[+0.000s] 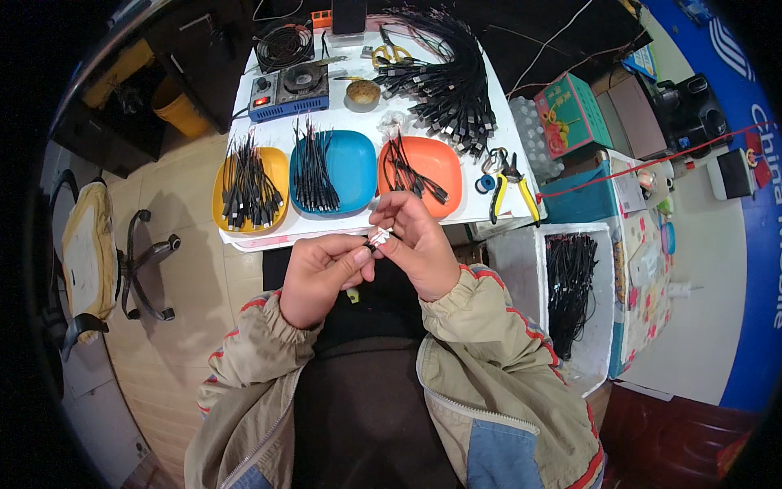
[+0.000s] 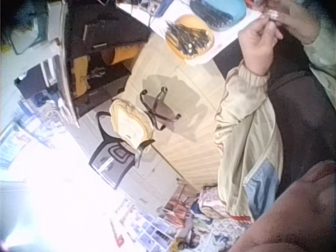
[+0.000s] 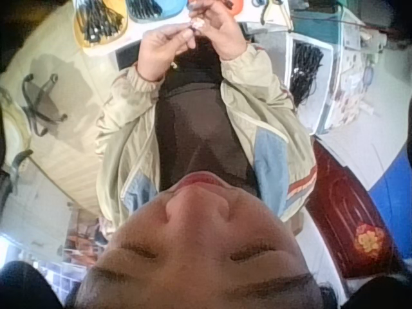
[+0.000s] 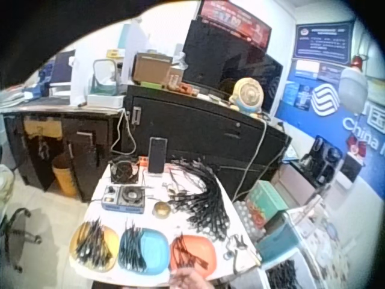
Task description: The person repeatedly picks black cables from colored trays, inserts a small white connector into the cable end, and places the assembled cable into a white bin. The process is repeated multiple times with consistent hand movements.
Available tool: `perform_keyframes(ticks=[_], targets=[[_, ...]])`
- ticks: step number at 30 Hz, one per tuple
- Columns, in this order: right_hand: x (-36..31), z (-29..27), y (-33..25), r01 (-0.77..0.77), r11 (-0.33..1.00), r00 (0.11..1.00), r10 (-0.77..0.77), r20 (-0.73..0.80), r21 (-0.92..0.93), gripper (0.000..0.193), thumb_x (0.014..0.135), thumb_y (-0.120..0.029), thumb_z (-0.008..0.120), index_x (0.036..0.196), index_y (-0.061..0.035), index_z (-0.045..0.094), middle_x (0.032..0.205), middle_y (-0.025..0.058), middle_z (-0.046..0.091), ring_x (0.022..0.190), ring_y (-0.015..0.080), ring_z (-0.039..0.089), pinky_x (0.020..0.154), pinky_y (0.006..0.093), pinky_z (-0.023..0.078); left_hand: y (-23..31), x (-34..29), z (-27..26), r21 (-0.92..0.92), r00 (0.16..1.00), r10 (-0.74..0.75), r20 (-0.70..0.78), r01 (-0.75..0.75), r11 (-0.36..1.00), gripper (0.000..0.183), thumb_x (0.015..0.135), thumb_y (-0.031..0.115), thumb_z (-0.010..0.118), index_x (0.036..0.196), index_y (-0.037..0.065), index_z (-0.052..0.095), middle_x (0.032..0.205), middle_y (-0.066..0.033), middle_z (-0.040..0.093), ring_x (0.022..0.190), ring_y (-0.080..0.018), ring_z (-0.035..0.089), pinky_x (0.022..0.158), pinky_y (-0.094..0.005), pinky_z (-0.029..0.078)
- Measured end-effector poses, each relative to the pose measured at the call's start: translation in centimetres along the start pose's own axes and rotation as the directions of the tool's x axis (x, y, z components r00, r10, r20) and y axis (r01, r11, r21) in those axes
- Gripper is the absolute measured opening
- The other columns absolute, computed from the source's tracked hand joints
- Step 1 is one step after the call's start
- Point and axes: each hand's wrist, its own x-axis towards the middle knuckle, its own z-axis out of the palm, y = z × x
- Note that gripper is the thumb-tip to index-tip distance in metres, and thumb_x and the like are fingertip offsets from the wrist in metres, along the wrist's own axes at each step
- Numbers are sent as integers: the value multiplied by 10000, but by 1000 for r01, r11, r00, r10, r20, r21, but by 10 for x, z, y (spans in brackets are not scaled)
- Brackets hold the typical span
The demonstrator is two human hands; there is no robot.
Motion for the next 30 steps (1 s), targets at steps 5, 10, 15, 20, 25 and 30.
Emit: perform_keyframes(ticks=[5, 10, 15, 20, 25, 30], targets=[[1, -3, -2, 57, 987, 998, -55, 17, -150, 210, 922, -166, 603, 1063, -50, 501, 930, 12, 527, 814, 81, 492, 679, 211, 419, 0, 0, -2, -33, 999, -48, -2, 48, 998, 187, 944, 104, 561, 998, -56, 642, 724, -16, 593, 585, -28, 428, 511, -170, 330], [-1, -10, -16, 80, 917, 996, -60, 61, -391, 183, 956, -174, 543, 845, -28, 532, 739, 12, 539, 651, 86, 492, 600, 212, 400, 0, -1, -1, -13, 999, -48, -15, 48, 999, 176, 939, 101, 565, 982, -50, 645, 717, -12, 591, 593, -27, 437, 516, -168, 336], [-4, -5, -17, 237, 733, 970, -146, 193, -637, 228, 960, -170, 520, 804, -5, 539, 676, 24, 550, 611, 86, 500, 561, 224, 389, 0, 2, -2, 109, 1000, -16, -1, 16, 994, 171, 937, 102, 557, 936, -39, 654, 683, -4, 576, 577, -24, 432, 502, -171, 325], [2, -11, 2, -104, 982, 994, 99, 40, 157, 223, 966, -182, 492, 787, -50, 493, 612, 5, 459, 532, 81, 384, 514, 230, 310, 7, 0, -8, -77, 986, -149, 76, 155, 985, 167, 914, 93, 577, 912, -57, 651, 656, -17, 550, 540, -32, 415, 469, -179, 268], [-3, -39, -13, 54, 988, 995, -41, 91, -144, 187, 970, -170, 488, 874, -21, 547, 712, 44, 540, 609, 114, 482, 570, 246, 385, 12, -5, -12, -82, 982, -165, 96, 173, 982, 192, 909, 146, 603, 910, -36, 665, 640, -4, 548, 527, -29, 411, 458, -178, 250], [-21, -32, -40, 437, 533, 899, -248, 360, -725, 254, 791, -98, 707, 1020, -16, 635, 929, 85, 620, 839, 205, 602, 725, 312, 475, 12, -4, -12, -88, 954, -230, 192, 250, 964, 184, 905, 135, 604, 908, -39, 664, 648, -5, 552, 541, -33, 424, 458, -181, 258]])
